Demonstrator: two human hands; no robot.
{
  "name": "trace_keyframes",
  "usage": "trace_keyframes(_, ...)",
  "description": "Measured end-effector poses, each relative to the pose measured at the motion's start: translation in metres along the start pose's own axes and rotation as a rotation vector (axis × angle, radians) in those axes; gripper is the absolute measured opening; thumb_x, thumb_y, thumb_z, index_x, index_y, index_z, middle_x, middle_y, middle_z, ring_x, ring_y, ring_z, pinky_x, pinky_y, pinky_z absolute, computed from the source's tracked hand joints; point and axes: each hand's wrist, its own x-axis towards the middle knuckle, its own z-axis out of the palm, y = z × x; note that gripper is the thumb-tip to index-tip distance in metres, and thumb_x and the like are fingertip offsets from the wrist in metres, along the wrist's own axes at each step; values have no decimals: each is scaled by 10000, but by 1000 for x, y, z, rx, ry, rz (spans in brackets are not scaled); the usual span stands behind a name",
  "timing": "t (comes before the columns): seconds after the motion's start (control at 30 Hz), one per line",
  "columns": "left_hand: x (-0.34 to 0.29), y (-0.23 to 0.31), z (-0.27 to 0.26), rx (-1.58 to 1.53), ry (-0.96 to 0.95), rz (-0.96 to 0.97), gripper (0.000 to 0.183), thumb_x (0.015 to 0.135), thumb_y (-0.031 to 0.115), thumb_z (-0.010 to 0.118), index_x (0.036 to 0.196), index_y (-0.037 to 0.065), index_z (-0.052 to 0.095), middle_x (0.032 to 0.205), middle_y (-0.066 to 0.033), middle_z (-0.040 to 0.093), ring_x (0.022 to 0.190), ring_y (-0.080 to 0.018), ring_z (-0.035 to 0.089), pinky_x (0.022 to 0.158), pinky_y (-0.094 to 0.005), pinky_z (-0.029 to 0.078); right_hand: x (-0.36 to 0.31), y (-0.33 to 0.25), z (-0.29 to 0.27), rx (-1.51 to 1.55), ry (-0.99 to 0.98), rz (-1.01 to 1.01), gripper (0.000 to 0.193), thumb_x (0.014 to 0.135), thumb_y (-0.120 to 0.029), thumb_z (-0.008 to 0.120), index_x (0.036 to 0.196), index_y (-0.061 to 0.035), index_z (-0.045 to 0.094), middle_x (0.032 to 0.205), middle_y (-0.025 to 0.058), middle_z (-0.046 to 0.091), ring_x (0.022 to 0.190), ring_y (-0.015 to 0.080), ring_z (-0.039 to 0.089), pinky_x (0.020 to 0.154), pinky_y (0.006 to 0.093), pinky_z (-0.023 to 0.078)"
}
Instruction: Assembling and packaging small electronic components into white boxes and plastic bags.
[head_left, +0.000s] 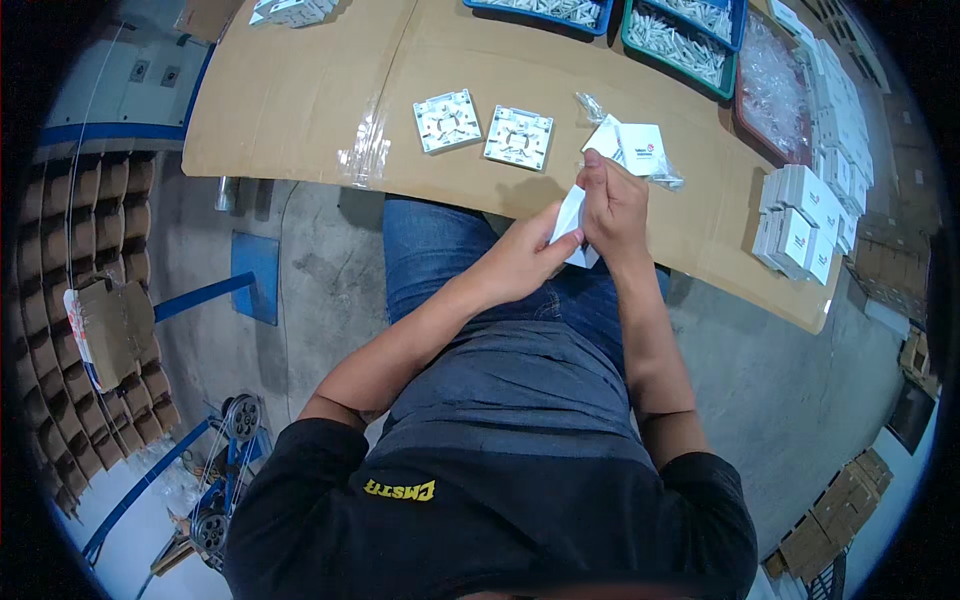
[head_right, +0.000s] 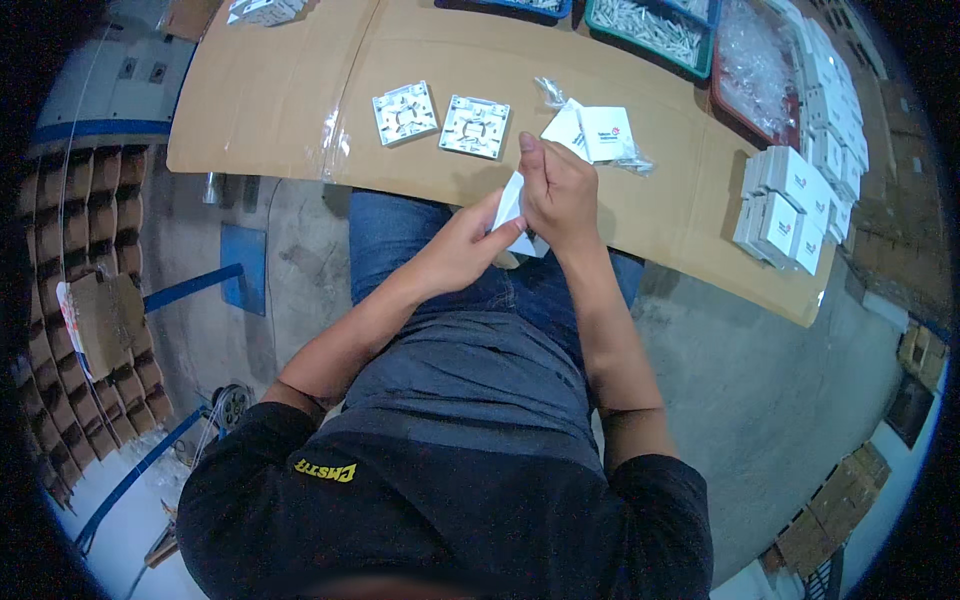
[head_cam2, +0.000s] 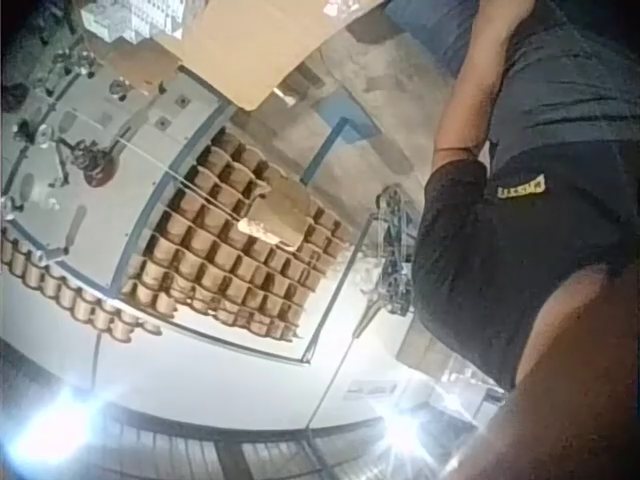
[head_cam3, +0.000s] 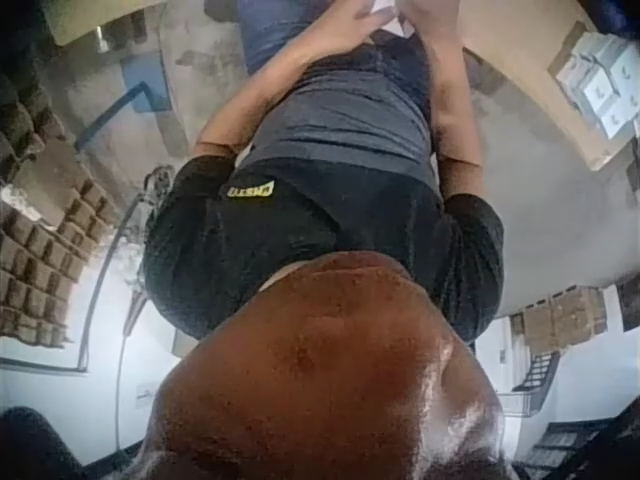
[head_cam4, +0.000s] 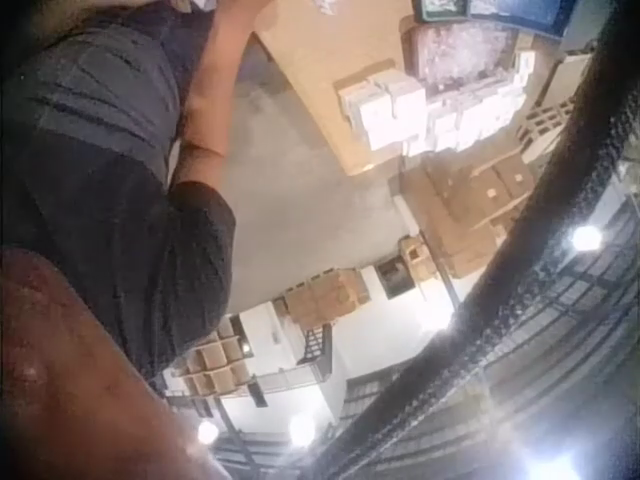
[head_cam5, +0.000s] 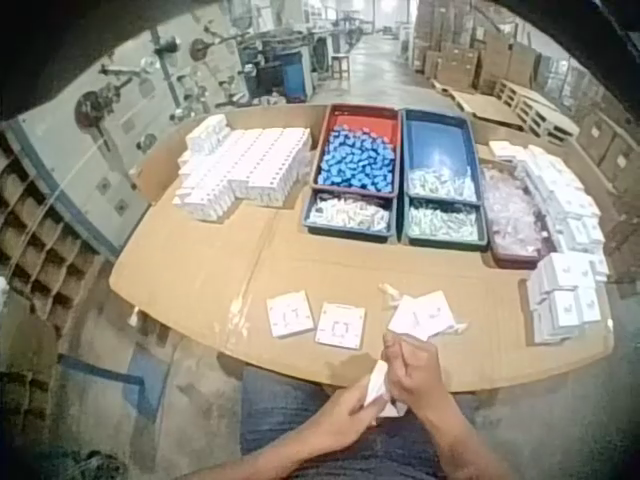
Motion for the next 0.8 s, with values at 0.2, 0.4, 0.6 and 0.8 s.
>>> trace_keyframes(0.2,17,-6,-12,-523,398,168,343,980,63,617,1310,20,534,1161,-61,650,1107,-140,607,964,-295,481,9,8,-9,143,184,158,329,965,-232,685,1199,-7,631,1125,110,682,1047,178,625,845,307,516)
trace_keyframes(0.4,23,-11,-23,-553,241,139,526,853,-12,746,1322,17,509,1160,-72,622,1079,-155,619,852,-278,543,-16,1,-11,839,47,486,378,930,-144,733,1256,2,608,1142,77,665,1061,131,614,894,282,525)
trace_keyframes(0.6,12,22,-27,-147,247,451,471,887,52,736,1312,7,537,1187,-74,599,1089,-160,604,950,-298,507,-19,-6,-29,690,-117,349,369,849,5,770,1186,2,620,1128,107,681,1025,159,651,860,287,559)
trace_keyframes(0.8,9,17,-28,-37,227,570,307,918,48,698,1208,-6,614,1160,-78,615,1106,-158,603,982,-308,489,-26,-14,-28,719,-100,262,371,825,56,765,1155,13,601,1165,146,683,1072,207,669,917,331,583)
